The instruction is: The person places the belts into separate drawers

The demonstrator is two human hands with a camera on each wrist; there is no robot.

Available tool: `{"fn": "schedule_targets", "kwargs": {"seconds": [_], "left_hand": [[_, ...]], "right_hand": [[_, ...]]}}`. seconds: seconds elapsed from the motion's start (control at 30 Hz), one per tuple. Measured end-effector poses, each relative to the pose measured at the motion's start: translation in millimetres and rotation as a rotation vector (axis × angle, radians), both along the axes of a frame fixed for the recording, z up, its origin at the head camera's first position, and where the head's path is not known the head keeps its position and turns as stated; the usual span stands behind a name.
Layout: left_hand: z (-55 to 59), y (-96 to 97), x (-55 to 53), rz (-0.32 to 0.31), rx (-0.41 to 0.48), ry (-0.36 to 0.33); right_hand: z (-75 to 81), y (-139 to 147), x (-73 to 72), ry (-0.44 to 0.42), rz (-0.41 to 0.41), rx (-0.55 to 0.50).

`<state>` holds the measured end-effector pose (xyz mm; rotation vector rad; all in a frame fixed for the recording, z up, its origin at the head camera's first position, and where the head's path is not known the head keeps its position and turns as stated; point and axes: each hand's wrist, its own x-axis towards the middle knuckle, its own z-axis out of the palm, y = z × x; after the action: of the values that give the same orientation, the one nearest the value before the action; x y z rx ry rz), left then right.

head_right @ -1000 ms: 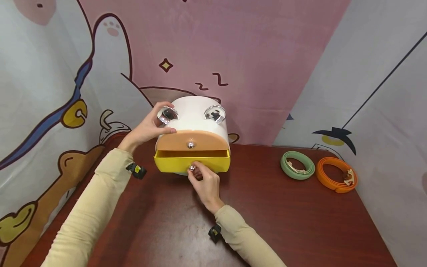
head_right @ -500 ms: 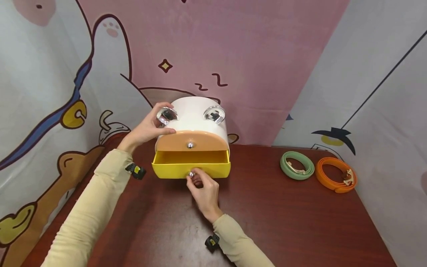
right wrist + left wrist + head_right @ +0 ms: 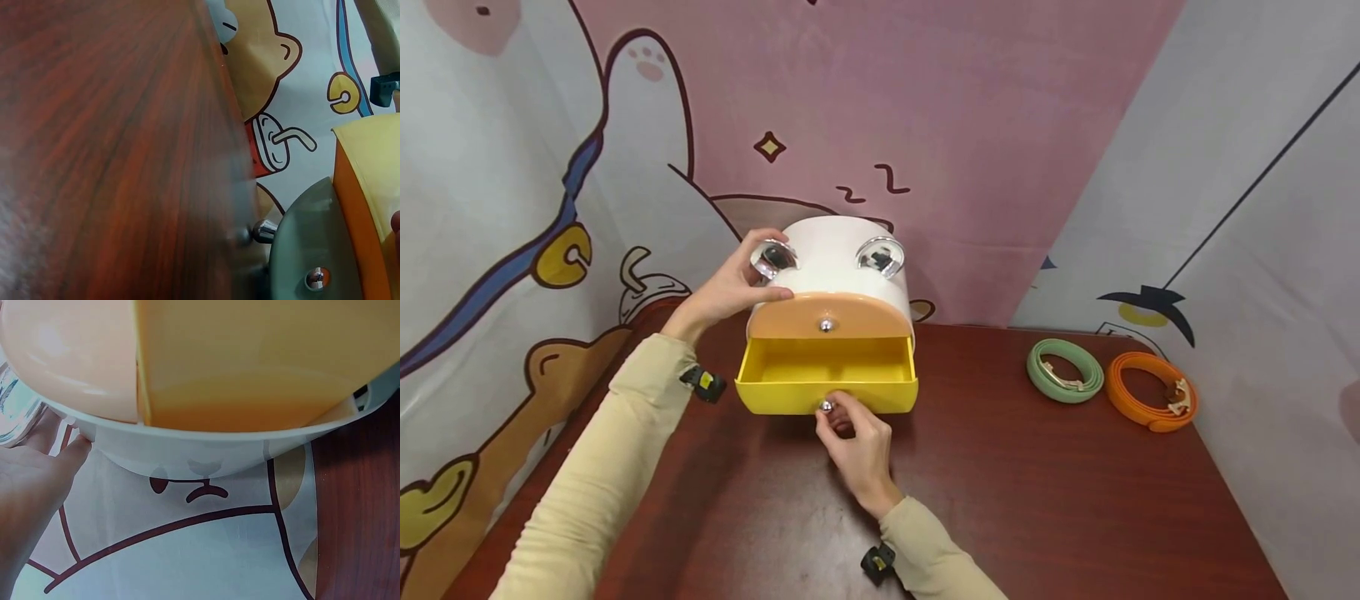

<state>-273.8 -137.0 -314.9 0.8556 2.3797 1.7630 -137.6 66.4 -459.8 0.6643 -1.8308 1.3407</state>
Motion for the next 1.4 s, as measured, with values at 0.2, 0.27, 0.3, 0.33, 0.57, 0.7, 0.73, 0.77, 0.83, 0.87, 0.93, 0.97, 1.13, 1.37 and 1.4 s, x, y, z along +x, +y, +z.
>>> {"fn": "schedule_targets", "kwargs": {"seconds": [0.2,0.27,0.3,0.33,0.57,0.7,0.73,0.77,0.83,0.87,0.93,0.97,1.13,1.37,1.4], "left_hand": [[11.6,2.1,11.1,-0.003,-0.015,-0.001],[11.6,1.8,10.9,-0.004,-0.01,0.0],[11.8,1.8,10.9,-0.004,-0.009,0.0],[11.7,1.7,10.7,-0.003,-0.012,0.003],[11.2,2.0,10.2,0.002,-0.028,0.007],[10.3,2.3,10.1,-0.001,-0.023,0.008],[10.2,2.3,10.0,-0.001,-0.022,0.01],[10.2,2.4,9.9,-0.002,-0.021,0.012],[10.2,2.5,9.7,-0.002,-0.021,0.013],[10.2,2.6,9.6,-0.002,-0.021,0.013],[10.3,2.6,9.6,0.001,-0.025,0.013],[10.5,2.7,9.7,0.002,-0.026,0.013],[12.4,2.3,11.6,0.007,-0.029,0.003],[7.5,1.3,6.6,0.015,-0.045,0.004],[4.7,0.8,4.1,0.016,-0.045,0.005]], "right_hand": [[-15.4,1,-2.5,0.021,0.011,0.007],[-18.4,2,-3.1,0.027,0.011,0.029],[-19.6,2,-3.5,0.028,0.012,0.041],[-20.5,3,-3.7,0.028,0.011,0.055],[-23.2,6,-4.9,0.024,-0.012,0.134],[-25.3,6,-6.2,0.041,-0.055,0.186],[-25.7,6,-6.9,0.048,-0.063,0.191],[-26.0,6,-7.7,0.055,-0.067,0.191],[-26.5,6,-9.1,0.072,-0.062,0.182],[-26.7,6,-9.8,0.08,-0.055,0.175],[-27.1,7,-10.9,0.098,-0.036,0.161],[-27.4,7,-11.2,0.105,-0.024,0.154],[-27.8,9,-10.3,0.128,0.03,0.127],[-26.8,10,-4.6,0.166,0.04,0.12],[-26.9,10,-3.7,0.169,0.041,0.119]]}}
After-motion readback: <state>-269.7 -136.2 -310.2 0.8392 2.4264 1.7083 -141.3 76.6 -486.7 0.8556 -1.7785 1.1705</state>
